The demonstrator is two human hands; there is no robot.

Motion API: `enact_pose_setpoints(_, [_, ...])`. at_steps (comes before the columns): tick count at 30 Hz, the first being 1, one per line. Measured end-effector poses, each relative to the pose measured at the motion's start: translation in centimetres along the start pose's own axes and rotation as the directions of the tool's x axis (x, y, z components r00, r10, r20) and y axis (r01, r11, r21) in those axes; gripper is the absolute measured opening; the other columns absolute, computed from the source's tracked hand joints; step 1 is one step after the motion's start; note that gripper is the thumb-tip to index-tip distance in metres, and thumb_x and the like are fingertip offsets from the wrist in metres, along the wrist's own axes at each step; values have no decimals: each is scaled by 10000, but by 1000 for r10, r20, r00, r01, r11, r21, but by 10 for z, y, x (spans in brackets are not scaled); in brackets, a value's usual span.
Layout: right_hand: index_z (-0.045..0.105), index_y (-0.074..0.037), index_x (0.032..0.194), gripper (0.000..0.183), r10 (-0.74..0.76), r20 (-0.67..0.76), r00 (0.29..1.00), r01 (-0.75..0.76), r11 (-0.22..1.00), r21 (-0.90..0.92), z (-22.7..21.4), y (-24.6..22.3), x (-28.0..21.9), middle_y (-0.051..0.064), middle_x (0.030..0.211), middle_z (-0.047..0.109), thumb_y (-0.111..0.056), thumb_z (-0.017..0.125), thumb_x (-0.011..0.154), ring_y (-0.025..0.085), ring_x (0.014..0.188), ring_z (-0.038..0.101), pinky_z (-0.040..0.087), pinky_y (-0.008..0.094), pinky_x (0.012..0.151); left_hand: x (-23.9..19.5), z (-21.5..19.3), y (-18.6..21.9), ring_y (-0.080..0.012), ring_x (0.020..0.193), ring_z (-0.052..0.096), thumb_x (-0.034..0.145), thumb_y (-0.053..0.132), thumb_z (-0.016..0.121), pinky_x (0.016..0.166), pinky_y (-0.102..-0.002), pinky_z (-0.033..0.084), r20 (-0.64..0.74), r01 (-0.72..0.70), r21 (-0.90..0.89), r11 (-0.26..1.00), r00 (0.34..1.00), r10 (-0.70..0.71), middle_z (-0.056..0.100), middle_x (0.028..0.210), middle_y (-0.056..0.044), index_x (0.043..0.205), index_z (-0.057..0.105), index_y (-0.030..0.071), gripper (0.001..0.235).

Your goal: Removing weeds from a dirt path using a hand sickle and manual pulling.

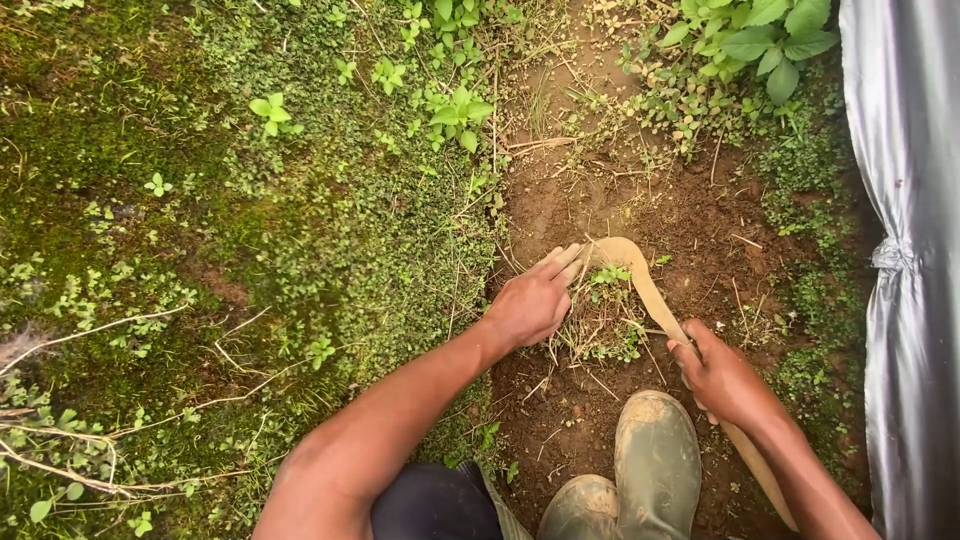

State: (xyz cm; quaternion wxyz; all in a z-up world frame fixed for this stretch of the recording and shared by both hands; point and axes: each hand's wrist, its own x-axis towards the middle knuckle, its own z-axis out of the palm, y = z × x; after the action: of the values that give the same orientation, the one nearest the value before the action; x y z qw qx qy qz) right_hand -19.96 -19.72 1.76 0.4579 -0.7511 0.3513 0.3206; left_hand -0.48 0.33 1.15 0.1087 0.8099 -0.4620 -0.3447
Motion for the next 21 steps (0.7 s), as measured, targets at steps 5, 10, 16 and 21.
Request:
enact_pose_setpoints(5, [496,49,1335,331,-52,-97,994,62,992,113,-2,10,8,259,578,645,-138,428,1071,282,365,596,543,383,394,-9,16,2,-348,1288,583,968,202,293,997,-445,539,-141,0,99,995,990,14,638,1274,-270,1330,584,-30,518])
enact_pose_setpoints(10, [477,-94,1220,141,122,-168,978,-58,938,342,-24,-16,-6,112,701,527,-193,410,1146,263,527,494,423,396,405,17,16,-16,-82,468,456,1056,191,335,355,-225,408,3,26,177,984,1000,-27,529,689,-17,990,554,84,253])
enact_pose_setpoints(16, [505,-78,1157,110,139,-206,969,-33,893,449,-19,-11,-3,117,721,558,-162,434,1158,248,502,492,424,359,380,51,-35,-46,-215,1108,452,845,147,604,1001,-342,436,-106,103,861,498,994,-22,502,1187,-74,1452,408,104,639])
enact_pose_setpoints(21, [420,161,1343,333,-39,-257,966,146,898,415,-18,-13,-8,196,614,542,-57,397,1092,251,413,531,506,380,311,71,-28,-77,-190,1011,536,993,235,536,944,-409,383,31,58,930,362,971,-236,642,1058,-3,1169,688,183,238])
